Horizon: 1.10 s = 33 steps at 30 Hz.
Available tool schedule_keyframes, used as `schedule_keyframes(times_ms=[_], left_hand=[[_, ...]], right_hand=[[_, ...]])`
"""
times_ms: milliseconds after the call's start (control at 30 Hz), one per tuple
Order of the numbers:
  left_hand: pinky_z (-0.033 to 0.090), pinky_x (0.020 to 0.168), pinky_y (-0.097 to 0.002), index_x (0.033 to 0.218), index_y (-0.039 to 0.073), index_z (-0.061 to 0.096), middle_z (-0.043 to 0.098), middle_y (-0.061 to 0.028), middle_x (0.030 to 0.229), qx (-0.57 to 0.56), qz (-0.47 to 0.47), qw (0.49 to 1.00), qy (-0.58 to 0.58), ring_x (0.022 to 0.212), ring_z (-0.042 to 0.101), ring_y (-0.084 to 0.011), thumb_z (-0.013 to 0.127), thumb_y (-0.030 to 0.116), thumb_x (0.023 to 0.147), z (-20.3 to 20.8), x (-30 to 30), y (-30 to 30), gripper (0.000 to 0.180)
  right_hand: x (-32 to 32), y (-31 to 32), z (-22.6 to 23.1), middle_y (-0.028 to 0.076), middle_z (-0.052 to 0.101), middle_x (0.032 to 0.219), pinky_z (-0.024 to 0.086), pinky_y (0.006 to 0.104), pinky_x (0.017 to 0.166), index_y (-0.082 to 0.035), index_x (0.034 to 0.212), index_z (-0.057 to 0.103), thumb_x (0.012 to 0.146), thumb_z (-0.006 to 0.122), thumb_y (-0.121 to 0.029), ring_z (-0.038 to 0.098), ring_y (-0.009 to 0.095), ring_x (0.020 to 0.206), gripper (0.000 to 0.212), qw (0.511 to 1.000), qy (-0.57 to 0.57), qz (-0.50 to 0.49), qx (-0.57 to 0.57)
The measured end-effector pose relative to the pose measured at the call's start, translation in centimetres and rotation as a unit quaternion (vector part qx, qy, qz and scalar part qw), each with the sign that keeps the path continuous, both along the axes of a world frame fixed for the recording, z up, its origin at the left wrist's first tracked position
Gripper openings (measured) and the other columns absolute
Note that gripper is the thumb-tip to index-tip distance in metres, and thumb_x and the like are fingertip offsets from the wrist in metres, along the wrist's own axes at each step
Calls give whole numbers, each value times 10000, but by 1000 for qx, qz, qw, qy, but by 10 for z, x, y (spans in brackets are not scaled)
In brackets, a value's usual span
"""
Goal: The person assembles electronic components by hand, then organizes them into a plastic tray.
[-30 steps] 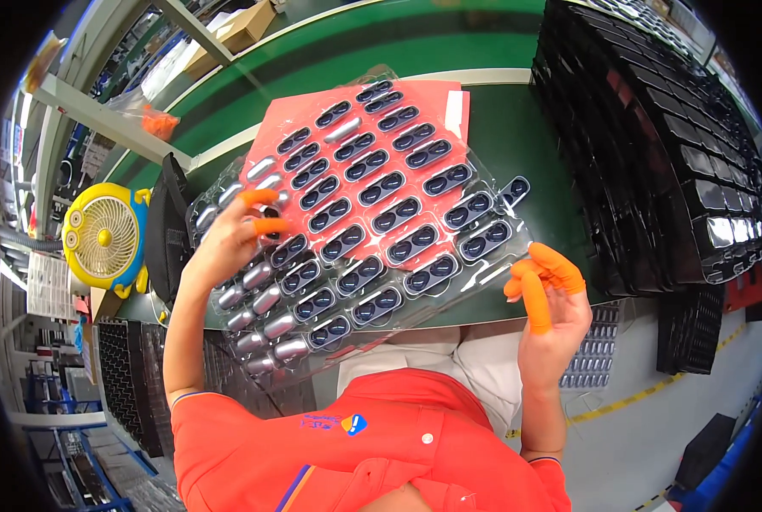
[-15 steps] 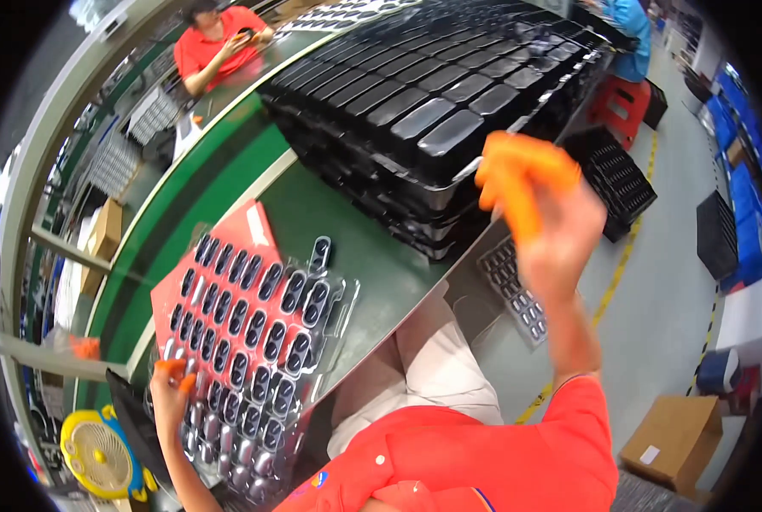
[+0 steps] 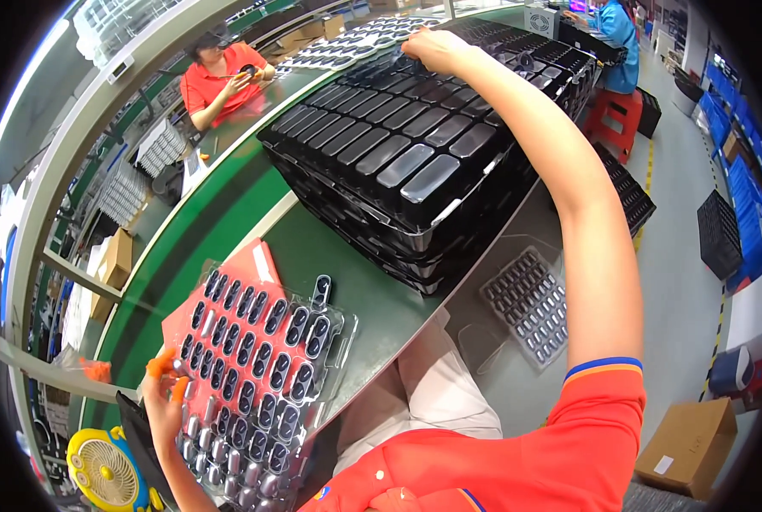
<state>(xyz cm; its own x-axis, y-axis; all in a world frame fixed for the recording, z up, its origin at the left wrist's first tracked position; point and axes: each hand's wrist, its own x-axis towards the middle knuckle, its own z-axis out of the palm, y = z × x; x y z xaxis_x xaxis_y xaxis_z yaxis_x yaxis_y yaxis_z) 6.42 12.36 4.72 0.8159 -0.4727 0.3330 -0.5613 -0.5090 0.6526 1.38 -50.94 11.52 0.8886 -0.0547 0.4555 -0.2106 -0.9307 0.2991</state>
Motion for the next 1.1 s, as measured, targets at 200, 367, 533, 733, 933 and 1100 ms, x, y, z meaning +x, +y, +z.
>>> schedule_keyframes(times_ms=[200,367,533,733,933,1100], left_hand=[[463,671,-254,1047,50,591,571,-84,952,42,-197,979,-6,749,565,-150,617,-99,673,5,-15,-50,403],[474,687,-263,1041,39,590,572,-77,980,39,-294,955,7,799,578,-147,632,-84,696,9,-24,-86,368],[486,741,-282,1081,0,558,580,-70,1004,-90,-345,909,217,865,588,-160,632,-59,741,-3,-35,-112,353],[489,800,-294,1163,-25,492,579,-124,1064,-127,-361,811,443,906,601,-204,583,-52,807,-9,-50,-122,369],[495,823,-325,1192,-35,452,565,-175,1088,-228,-375,774,457,967,597,-252,571,-35,827,-24,-56,-126,384],[499,826,-338,1195,-45,438,565,-180,1081,-262,-373,782,425,983,595,-262,561,-40,832,-35,-53,-126,383]], right_hand=[[-17,41,1,119,551,826,453,377,755,-90,1008,607,729,523,47,523,291,895,322,998,51,22,31],[-48,79,10,102,557,819,456,338,755,-119,1054,617,743,516,46,536,276,844,367,986,10,120,117],[-80,157,25,61,598,876,497,259,660,-32,1057,607,795,509,29,590,132,732,287,869,-98,138,464],[-120,280,-16,96,586,902,518,238,644,58,991,604,807,538,61,603,131,724,195,684,-156,294,649],[-124,328,-65,101,570,929,514,230,644,71,942,616,774,593,100,601,140,747,173,555,-186,277,762],[-123,339,-96,90,572,928,482,206,610,64,921,625,762,631,78,583,115,768,160,581,-173,206,768]])
